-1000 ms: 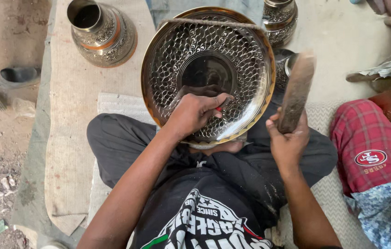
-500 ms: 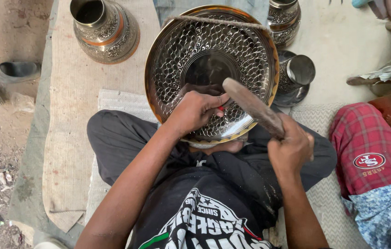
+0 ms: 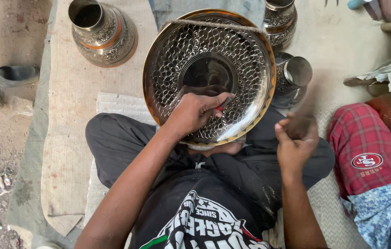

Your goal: The person sits cross-legged and uses a hammer and punch to create a textured pattern on the inside surface of a large metal bowl. They repeatedly strike the punch with the hammer while rotating the bowl to work different areas.

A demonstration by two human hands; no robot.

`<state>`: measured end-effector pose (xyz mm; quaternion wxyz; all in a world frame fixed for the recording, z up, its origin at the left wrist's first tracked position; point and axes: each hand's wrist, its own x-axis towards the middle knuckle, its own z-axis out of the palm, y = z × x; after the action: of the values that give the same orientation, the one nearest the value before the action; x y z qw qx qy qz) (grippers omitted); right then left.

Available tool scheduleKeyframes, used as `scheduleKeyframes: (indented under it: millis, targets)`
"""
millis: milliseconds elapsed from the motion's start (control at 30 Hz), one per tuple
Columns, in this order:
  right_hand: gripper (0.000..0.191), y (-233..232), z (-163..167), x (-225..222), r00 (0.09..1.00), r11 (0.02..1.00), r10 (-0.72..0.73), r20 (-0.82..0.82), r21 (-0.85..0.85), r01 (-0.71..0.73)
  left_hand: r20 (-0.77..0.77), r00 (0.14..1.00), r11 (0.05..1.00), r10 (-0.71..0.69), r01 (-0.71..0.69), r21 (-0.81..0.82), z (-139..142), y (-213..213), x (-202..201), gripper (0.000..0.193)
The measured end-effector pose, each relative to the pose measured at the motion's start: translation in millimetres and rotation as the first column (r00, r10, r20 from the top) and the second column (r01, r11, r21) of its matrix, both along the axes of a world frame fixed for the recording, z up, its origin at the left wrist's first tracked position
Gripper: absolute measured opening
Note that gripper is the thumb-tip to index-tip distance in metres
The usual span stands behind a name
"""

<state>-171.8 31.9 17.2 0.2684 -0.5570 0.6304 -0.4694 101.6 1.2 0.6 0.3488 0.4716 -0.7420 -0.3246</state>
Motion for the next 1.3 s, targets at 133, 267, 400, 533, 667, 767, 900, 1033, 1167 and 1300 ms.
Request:
scheduleKeyframes:
  millis: [133,267,400,533,667,767,900,1033,1167,1300]
  targets:
    - [0.034,3,16,-1,0.586,0.969,0.218,-0.781,0.246,-0.033,-0.139,0.990,0.999,0.020,-0.013,0.050,3,1,-1,0.050]
    - [0.039,4,13,4,0.925,0.976,0.214,-0.314,0.109,-0.188,-0.388,0.901,0.981,0.193,-0.164,0.107,1,1,2,0.053]
    - [0.031,-6,-14,14,0.974,0.955,0.209,0.083,0.196,-0.222,-0.628,0.710,0.940,0.319,-0.155,0.303,-7,5,2,0.060]
    - [0.028,-35,-25,13,0.985,0.989,0.144,0.094,0.011,-0.146,-0.678,0.593,0.884,0.435,-0.138,0.446,-6,11,-8,0.067]
    - [0.034,-52,-16,8,0.940,0.999,0.040,0.340,-0.004,-0.041,-0.709,0.547,0.863,0.445,-0.052,0.502,5,4,-17,0.068]
    - [0.032,-40,-13,-1,0.914,0.999,0.032,0.404,0.024,-0.045,-0.612,0.749,0.929,0.255,-0.013,0.371,13,-8,-24,0.065]
    - [0.038,-2,-20,-18,0.815,0.983,0.136,0.563,0.024,-0.181,-0.265,0.964,0.979,-0.036,0.088,0.186,19,-16,-29,0.071]
    - [0.044,20,-20,-28,0.860,0.983,0.103,0.500,0.080,-0.164,-0.133,0.974,0.983,-0.185,0.184,-0.019,23,-17,-28,0.069]
    - [0.058,15,-5,-41,0.993,0.991,0.117,0.002,0.062,-0.117,-0.036,0.983,0.982,-0.181,0.179,-0.059,24,-15,-27,0.070]
    - [0.052,-2,6,-49,0.963,0.996,0.090,-0.255,0.000,-0.093,-0.068,0.983,0.983,-0.173,0.167,-0.082,18,-13,-30,0.071]
